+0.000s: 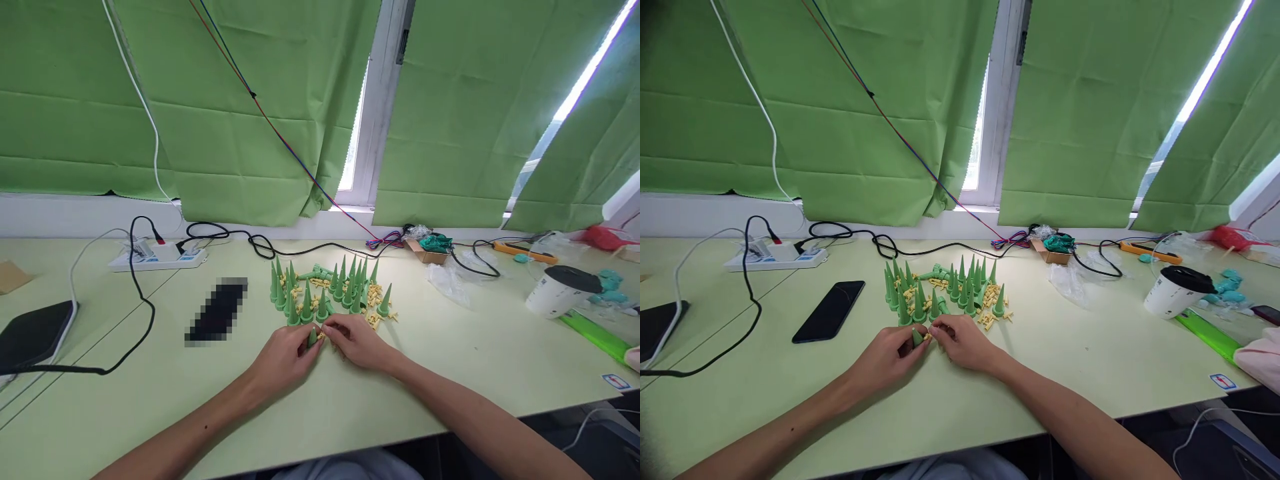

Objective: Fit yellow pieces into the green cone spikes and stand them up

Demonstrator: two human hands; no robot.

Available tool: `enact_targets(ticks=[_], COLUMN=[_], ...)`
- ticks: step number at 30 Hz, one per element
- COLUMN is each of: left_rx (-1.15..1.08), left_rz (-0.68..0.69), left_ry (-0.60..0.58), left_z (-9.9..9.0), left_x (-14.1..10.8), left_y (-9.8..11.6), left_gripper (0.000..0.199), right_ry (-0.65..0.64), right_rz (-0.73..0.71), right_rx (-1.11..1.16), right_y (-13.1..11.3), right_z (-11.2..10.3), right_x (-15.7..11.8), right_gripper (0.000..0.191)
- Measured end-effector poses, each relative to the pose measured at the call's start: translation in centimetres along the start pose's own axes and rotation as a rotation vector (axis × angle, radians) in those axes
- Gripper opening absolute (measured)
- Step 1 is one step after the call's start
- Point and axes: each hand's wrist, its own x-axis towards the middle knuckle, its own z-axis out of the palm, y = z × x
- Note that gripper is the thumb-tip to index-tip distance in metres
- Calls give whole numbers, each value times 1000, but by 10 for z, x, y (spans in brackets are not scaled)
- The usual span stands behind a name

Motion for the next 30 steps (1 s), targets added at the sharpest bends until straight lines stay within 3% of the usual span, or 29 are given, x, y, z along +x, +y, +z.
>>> enact_targets(ticks=[7, 18, 30], left_rx=[14, 4, 31], left_rz=[-6, 13, -56], left_ry=[0, -22, 20], left_z=[0, -2, 2], left_x=[0, -1, 0], left_y=[-2, 2, -5], left_gripper=[26, 27, 31], right_ry=[2, 26, 9], right_rz=[-14, -6, -8], right_rx=[96, 28, 45], right_y=[-1, -1, -3], right_z=[0, 1, -1], right_x=[-2, 0, -1], right_gripper=[10, 23, 13])
